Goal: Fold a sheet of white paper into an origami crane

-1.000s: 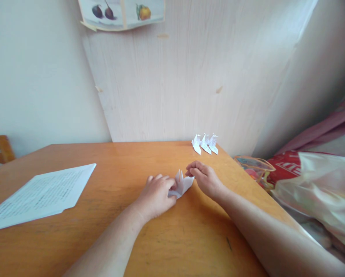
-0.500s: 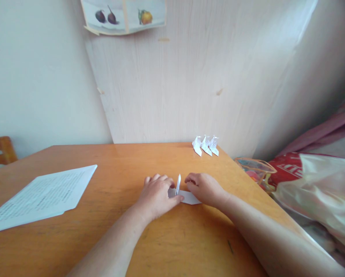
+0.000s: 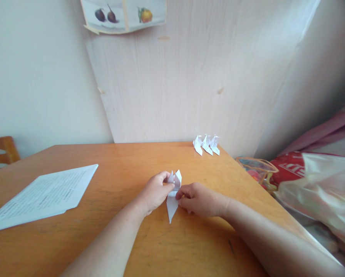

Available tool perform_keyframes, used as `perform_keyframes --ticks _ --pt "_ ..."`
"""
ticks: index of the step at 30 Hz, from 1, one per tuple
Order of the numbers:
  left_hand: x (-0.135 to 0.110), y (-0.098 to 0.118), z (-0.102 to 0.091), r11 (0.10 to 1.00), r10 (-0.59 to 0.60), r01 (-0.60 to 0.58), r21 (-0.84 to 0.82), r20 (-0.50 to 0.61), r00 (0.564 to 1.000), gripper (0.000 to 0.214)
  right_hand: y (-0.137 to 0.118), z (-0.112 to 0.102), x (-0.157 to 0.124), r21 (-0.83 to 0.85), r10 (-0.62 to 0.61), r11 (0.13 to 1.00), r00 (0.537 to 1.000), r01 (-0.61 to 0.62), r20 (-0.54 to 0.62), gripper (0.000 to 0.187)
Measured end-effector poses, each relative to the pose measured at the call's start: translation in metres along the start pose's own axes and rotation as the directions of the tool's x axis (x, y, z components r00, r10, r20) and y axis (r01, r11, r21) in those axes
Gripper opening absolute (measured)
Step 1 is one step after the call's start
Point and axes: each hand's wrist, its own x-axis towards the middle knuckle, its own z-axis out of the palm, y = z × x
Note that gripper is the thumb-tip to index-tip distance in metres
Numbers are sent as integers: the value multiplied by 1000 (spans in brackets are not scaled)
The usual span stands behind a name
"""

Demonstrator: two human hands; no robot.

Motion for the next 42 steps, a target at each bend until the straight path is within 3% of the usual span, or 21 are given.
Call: perform_keyframes --ticks 4,11,16,27,35,42 --pt "0 5 0 995 14 -16 -95 -22 1000 11 -2 -4 0 22 -53 998 999 53 4 11" --pt "1 8 3 971 12 -10 -239 6 1000 12 -5 -19 3 152 -174 965 955 214 -240 12" --pt "3 9 4 963 23 -11 -270 41 999 10 -4 -23 7 60 -216 964 892 260 -397 11" --pt "3 11 3 965 45 -14 -260 115 992 12 2 -24 8 -63 -328 941 857 332 -398 11" --pt "2 13 6 970 54 -23 -244 122 991 13 0 -26 8 -160 -427 904 801 397 -421 14" --pt "1 13 7 962 51 -15 -271 128 990 13 -5 -28 6 -177 -459 888 805 424 -376 10"
